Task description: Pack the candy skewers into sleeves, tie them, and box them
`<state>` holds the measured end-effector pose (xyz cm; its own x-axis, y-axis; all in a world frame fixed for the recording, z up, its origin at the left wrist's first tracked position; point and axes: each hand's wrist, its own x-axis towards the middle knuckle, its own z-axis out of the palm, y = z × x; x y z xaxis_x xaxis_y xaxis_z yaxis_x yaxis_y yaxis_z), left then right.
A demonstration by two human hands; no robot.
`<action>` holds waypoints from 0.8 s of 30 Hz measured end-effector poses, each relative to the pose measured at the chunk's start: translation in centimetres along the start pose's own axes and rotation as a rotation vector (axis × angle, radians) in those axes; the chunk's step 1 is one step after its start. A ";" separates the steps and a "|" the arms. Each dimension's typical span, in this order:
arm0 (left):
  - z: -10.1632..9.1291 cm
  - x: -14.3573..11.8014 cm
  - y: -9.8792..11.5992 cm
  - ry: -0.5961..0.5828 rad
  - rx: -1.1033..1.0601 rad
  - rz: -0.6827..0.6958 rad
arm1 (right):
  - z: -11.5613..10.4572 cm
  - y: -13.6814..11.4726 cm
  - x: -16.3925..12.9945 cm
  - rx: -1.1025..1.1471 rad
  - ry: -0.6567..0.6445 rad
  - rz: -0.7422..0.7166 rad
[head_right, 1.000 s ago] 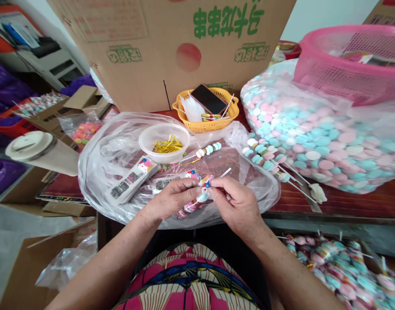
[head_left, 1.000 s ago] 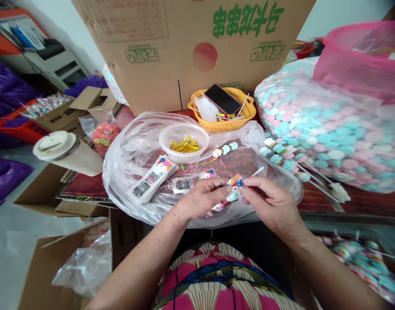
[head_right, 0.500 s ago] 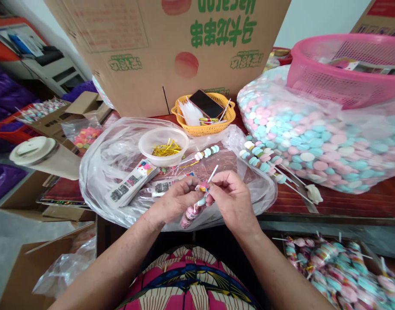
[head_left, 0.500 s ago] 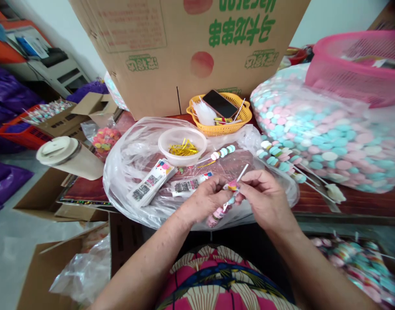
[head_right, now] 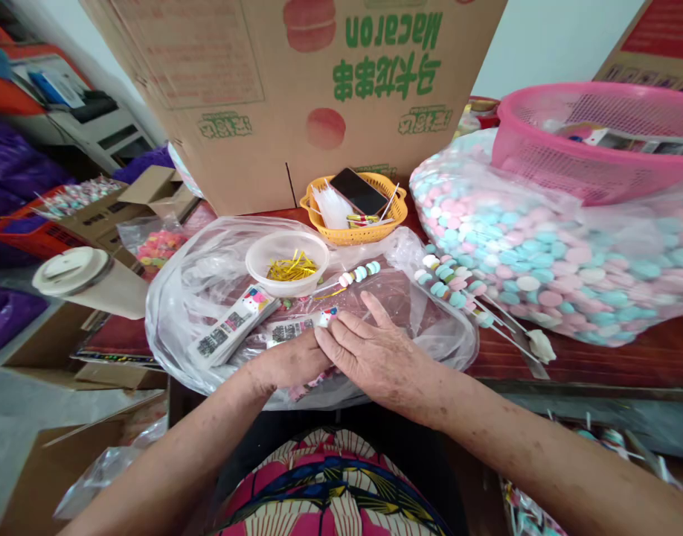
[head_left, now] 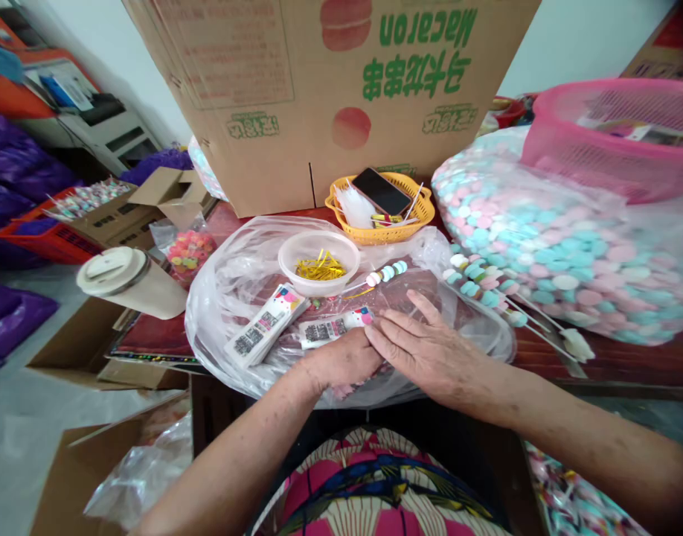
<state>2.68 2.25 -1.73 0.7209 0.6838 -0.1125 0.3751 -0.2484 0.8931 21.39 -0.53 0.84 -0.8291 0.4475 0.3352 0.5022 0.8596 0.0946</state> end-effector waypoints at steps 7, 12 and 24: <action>-2.7 -1.5 0.8 -0.402 -0.185 -0.262 | 0.5 -0.2 1.3 -0.136 -0.005 -0.162; -3.2 -2.9 1.2 -0.215 0.232 -0.115 | 1.6 -1.1 1.8 0.002 -0.044 -0.029; -0.3 -7.9 -2.6 0.370 0.863 0.347 | 3.0 -2.4 5.0 1.838 -0.799 1.124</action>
<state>-4.18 -2.30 -3.00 0.6992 0.6130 0.3679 0.5785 -0.7875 0.2127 15.28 0.36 -0.53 -0.6048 0.3200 -0.7293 0.3773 -0.6914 -0.6162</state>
